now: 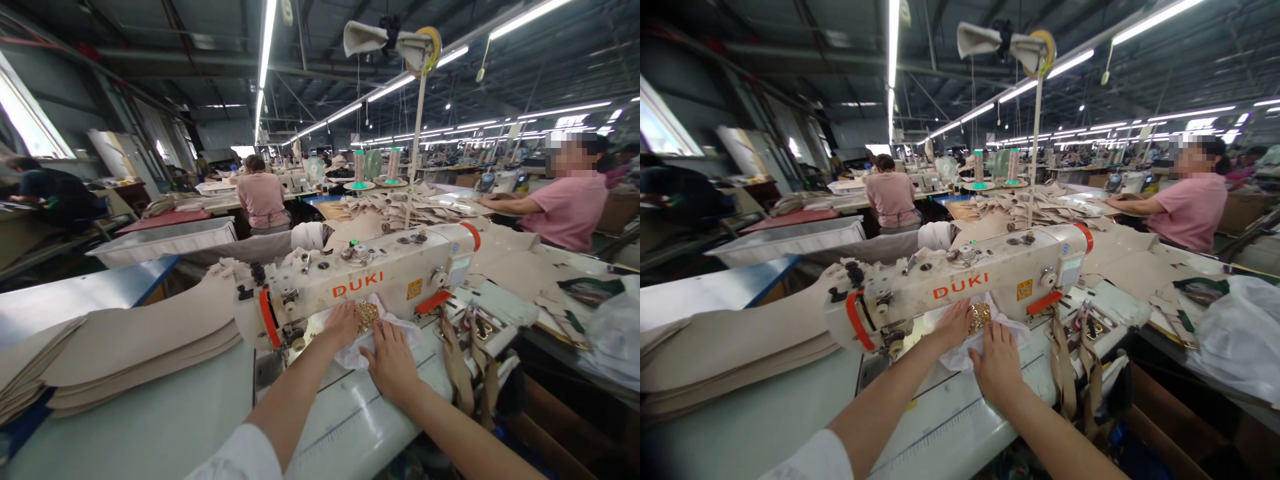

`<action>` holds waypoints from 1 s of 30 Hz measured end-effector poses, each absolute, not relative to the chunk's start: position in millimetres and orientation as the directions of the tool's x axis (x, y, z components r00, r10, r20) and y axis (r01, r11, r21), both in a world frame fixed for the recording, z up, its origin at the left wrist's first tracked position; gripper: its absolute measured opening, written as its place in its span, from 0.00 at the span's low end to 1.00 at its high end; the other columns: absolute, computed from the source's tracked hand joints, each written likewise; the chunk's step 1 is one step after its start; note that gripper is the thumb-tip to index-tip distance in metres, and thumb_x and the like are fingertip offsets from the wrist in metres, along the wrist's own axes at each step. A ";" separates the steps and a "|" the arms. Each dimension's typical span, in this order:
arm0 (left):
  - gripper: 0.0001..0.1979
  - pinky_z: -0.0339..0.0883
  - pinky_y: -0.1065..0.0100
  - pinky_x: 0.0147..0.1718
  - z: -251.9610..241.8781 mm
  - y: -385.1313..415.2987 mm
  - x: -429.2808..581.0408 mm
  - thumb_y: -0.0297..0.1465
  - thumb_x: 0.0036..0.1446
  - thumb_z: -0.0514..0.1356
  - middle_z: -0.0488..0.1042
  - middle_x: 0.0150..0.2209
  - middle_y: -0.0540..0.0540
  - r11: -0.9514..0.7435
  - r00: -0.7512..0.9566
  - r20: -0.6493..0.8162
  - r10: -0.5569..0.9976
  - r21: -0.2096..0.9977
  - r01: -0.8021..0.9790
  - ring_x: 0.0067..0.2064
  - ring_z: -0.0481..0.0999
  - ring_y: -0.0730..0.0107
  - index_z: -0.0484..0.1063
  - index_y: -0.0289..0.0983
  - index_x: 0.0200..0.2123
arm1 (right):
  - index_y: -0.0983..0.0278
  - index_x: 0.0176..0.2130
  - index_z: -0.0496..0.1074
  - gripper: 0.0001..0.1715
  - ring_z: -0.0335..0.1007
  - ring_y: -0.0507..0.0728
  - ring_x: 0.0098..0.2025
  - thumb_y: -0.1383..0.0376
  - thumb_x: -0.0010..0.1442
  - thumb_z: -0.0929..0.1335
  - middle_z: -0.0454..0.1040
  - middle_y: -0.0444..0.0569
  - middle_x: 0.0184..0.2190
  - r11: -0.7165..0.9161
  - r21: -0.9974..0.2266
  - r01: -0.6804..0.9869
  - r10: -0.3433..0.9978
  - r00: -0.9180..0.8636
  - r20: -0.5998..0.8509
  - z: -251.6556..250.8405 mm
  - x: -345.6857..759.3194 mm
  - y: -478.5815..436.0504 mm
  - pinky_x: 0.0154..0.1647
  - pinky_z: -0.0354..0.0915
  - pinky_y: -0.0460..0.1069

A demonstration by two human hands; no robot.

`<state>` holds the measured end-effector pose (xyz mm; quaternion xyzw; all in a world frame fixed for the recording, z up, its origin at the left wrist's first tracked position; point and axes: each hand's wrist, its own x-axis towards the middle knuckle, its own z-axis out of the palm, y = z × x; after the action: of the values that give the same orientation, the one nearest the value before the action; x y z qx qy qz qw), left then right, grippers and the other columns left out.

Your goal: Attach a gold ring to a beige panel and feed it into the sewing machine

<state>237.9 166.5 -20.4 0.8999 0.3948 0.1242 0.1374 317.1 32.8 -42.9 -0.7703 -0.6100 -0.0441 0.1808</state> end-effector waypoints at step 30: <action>0.22 0.55 0.64 0.59 1.6 -13.9 26.4 0.33 0.61 0.51 0.61 0.59 0.42 -0.676 0.607 0.297 0.737 0.328 0.660 0.60 0.59 0.66 0.59 0.35 0.57 | 0.67 0.44 0.71 0.18 0.71 0.55 0.41 0.62 0.62 0.59 0.73 0.50 0.42 0.629 0.214 0.747 0.379 -0.536 0.754 -76.1 311.6 33.2 0.39 0.70 0.47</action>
<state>26.4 -13.9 1.6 0.8916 0.3917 0.2072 0.0928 311.6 33.2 -76.1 -0.3374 -0.8346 -0.2673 0.3438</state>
